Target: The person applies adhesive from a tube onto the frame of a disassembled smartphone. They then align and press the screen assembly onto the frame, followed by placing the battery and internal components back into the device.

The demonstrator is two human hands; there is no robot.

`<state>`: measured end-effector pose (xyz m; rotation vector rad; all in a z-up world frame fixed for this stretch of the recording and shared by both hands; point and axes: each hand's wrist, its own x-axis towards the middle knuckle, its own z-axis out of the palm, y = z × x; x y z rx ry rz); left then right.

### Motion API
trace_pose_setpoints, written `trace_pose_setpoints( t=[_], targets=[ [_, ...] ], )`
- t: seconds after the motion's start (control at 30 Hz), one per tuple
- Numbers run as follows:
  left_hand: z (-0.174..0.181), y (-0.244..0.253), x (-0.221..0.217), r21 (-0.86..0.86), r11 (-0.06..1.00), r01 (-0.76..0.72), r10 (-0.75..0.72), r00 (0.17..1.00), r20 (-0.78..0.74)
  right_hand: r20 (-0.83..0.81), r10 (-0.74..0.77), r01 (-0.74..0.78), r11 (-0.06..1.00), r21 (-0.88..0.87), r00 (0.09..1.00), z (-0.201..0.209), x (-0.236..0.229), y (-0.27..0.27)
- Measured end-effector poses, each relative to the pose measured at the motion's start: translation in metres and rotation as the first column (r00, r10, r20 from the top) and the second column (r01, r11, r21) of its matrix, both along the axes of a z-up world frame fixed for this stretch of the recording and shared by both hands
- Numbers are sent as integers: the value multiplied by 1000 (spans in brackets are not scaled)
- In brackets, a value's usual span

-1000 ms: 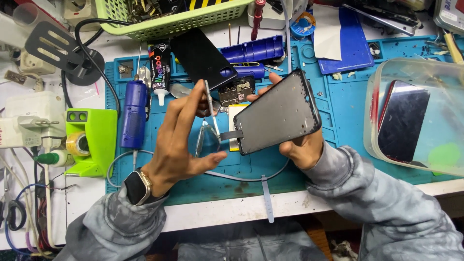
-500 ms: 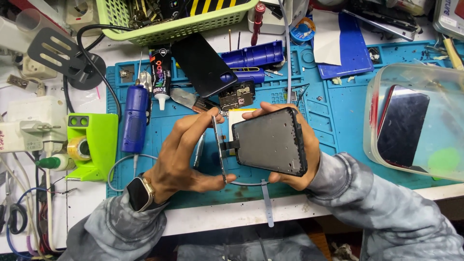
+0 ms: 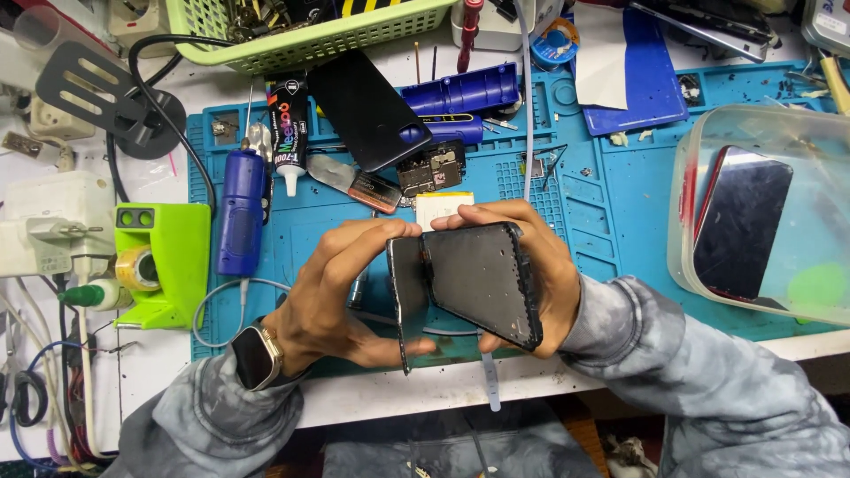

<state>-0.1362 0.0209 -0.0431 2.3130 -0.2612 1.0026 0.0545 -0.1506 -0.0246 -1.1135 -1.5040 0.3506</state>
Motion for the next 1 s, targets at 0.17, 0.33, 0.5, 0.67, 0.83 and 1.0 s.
trace_pose_setpoints(
  t=[0.17,0.33,0.5,0.67,0.83,1.0],
  targets=[
    [-3,0,0,-18,999,42,-42,999,-5,33,-19,19,1000,0,999,-1,0,0],
    [3,-2,2,3,999,36,-36,999,-35,22,-18,18,1000,3,1000,-1,-1,0],
    [10,-3,6,37,998,52,-52,998,-19,10,11,-11,1000,20,1000,-3,-1,1],
    [18,-6,9,66,996,52,-49,998,-48,87,-76,76,997,1,993,-13,0,-4],
    [18,-6,9,79,996,36,-31,998,-59,84,-83,84,996,-14,993,-13,-1,-4],
    [20,-7,10,110,994,10,-6,999,-44,85,-75,74,997,14,994,-13,0,-3]
  ],
)
